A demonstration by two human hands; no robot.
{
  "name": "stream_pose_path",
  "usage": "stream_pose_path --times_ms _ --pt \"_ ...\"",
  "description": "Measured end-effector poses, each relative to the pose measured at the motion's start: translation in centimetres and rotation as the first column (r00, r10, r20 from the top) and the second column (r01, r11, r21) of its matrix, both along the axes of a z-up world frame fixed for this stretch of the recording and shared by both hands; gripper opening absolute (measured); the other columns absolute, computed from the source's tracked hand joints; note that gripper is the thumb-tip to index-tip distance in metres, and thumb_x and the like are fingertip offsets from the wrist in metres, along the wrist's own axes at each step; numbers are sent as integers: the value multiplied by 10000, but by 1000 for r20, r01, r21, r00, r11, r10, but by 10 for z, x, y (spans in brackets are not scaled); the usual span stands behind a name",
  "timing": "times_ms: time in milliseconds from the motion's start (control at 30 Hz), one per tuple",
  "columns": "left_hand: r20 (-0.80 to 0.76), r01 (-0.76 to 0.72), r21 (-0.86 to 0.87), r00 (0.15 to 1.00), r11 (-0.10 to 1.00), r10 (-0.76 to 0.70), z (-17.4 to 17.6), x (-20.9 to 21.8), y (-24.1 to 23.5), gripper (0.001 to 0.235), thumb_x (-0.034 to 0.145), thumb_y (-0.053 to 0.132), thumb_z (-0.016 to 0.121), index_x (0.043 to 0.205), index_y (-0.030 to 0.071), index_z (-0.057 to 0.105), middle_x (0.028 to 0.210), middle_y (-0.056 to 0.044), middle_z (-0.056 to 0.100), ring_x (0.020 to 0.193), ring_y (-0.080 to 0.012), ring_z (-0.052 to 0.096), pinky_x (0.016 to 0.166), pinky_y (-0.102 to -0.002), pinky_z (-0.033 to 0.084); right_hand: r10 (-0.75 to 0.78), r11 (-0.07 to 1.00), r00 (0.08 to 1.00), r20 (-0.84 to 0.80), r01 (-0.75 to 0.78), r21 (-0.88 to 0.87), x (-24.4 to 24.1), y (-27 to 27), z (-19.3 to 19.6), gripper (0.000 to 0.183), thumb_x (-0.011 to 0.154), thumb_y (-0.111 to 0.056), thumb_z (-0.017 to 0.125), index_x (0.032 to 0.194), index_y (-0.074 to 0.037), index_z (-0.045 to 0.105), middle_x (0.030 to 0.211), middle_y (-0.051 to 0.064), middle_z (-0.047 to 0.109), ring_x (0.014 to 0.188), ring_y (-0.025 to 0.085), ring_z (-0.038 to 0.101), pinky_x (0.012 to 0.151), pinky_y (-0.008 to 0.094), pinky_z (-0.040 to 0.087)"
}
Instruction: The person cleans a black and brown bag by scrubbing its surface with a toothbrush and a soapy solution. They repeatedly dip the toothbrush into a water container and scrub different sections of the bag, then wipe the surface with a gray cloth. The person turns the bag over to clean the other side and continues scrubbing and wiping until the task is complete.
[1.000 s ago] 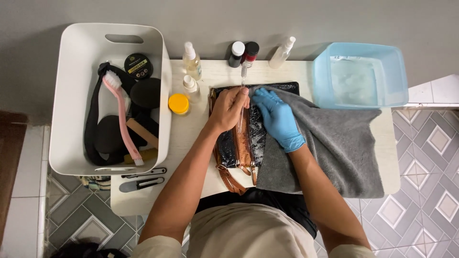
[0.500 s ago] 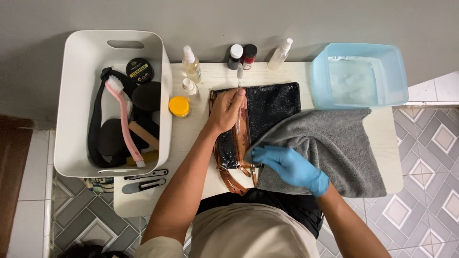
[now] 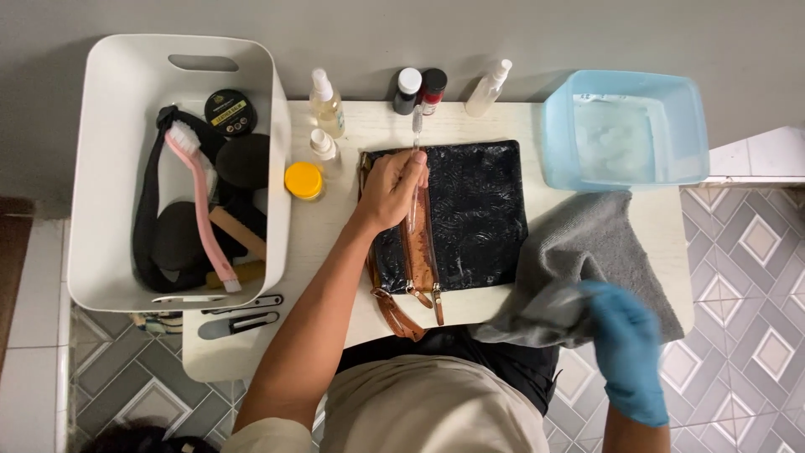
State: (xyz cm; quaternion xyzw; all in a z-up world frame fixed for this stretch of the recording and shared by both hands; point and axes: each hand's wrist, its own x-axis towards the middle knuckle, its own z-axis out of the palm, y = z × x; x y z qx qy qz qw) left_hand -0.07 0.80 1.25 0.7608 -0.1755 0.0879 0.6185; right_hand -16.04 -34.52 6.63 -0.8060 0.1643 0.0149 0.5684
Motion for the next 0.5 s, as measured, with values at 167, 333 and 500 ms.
stream_pose_path --times_ms 167,333,500 --pt "5 2 11 1000 1000 -2 0 0 -1 572 1109 450 305 742 97 565 677 -29 607 622 -152 578 612 -300 432 -350 910 898 265 259 325 18 -17 3 242 1062 -121 483 835 -205 483 842 -97 432 838 30 408 820 177 343" --pt "-13 -7 17 1000 1000 7 2 -2 -1 546 1111 405 329 741 92 579 671 -20 597 620 -143 559 615 -303 413 -160 915 871 465 308 -260 42 65 37 283 896 94 370 766 -139 273 877 -61 296 806 74 229 660 257 182" --pt "-7 14 -142 1000 990 -15 2 1 0 532 1166 301 326 727 112 558 657 -110 661 564 -192 558 618 -349 479 363 894 815 452 -169 -414 81 166 18 301 959 -89 635 1244 -157 702 1230 164 719 1223 361 633 1040 461 492"
